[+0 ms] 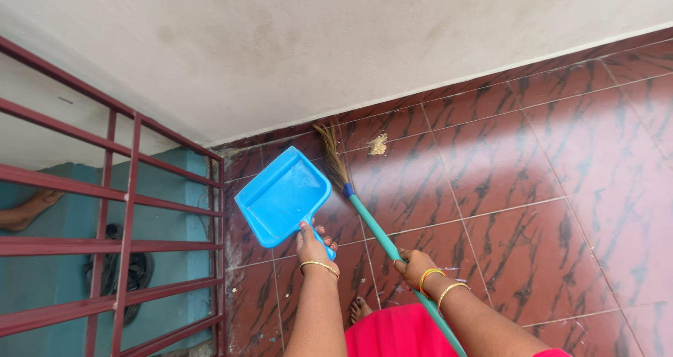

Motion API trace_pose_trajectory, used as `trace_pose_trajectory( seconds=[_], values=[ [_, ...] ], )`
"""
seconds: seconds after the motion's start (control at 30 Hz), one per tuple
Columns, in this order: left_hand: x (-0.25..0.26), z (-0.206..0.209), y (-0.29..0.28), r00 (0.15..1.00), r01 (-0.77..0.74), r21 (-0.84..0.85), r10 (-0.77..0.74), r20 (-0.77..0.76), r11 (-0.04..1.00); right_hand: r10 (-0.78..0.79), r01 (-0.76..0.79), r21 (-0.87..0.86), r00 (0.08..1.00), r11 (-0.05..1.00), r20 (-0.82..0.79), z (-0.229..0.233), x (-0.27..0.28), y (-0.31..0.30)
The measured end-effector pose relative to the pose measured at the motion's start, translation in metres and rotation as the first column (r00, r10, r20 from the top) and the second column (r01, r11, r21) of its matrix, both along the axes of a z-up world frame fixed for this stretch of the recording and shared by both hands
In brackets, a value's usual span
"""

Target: The person uses a broom to sweep debris into a blue dustpan on a tiled floor.

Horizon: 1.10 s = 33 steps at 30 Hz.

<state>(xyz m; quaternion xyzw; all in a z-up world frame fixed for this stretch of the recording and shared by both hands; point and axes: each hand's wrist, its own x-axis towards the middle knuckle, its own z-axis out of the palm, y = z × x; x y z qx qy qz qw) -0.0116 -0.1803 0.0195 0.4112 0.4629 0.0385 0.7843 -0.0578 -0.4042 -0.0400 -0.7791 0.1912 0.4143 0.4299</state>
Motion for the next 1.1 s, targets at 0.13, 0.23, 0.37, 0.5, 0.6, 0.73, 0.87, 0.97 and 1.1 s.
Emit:
trace_pose_trajectory(
  seconds=[0.13,0.23,0.37,0.5,0.6,0.73,0.87,0.97,1.1],
  values=[
    [-0.003,0.004,-0.036,0.999,0.037,-0.015,-0.036,0.032,0.999,0.046,-0.049,0.024,0.992,0.999,0.116,0.021,-0.028,-0.009],
    [-0.008,0.010,-0.062,0.998,0.057,-0.031,-0.056,0.026,0.998,0.130,-0.132,0.011,0.987,0.991,0.093,0.040,-0.040,-0.008],
    [-0.014,0.014,-0.088,0.995,0.083,-0.048,-0.080,0.051,0.995,0.413,-0.399,-0.129,0.904,0.908,0.108,0.043,-0.046,-0.010],
    [-0.021,0.013,-0.101,0.995,0.089,-0.017,-0.088,0.039,0.996,0.455,-0.436,-0.172,0.886,0.883,0.091,0.012,-0.043,-0.023],
    [-0.028,0.011,-0.104,0.996,0.070,-0.037,-0.068,0.056,0.997,0.446,-0.413,-0.208,0.881,0.887,0.154,-0.007,-0.032,-0.044],
    [-0.032,0.009,-0.107,0.997,0.075,-0.010,-0.074,0.030,0.997,0.297,-0.280,-0.178,0.952,0.943,0.076,-0.010,-0.013,-0.076],
    [-0.034,0.010,-0.115,0.998,0.070,0.000,-0.070,-0.004,0.998,0.208,-0.194,-0.173,0.976,0.966,0.070,-0.008,-0.016,-0.101],
    [-0.031,0.011,-0.126,0.997,0.070,-0.013,-0.070,0.014,0.997,0.154,-0.133,-0.132,0.974,0.982,0.165,-0.004,-0.034,-0.108],
    [-0.027,0.021,-0.144,0.997,0.081,-0.017,-0.081,0.016,0.997,0.152,-0.145,-0.070,0.983,0.987,0.102,0.020,-0.050,-0.107]
  ],
)
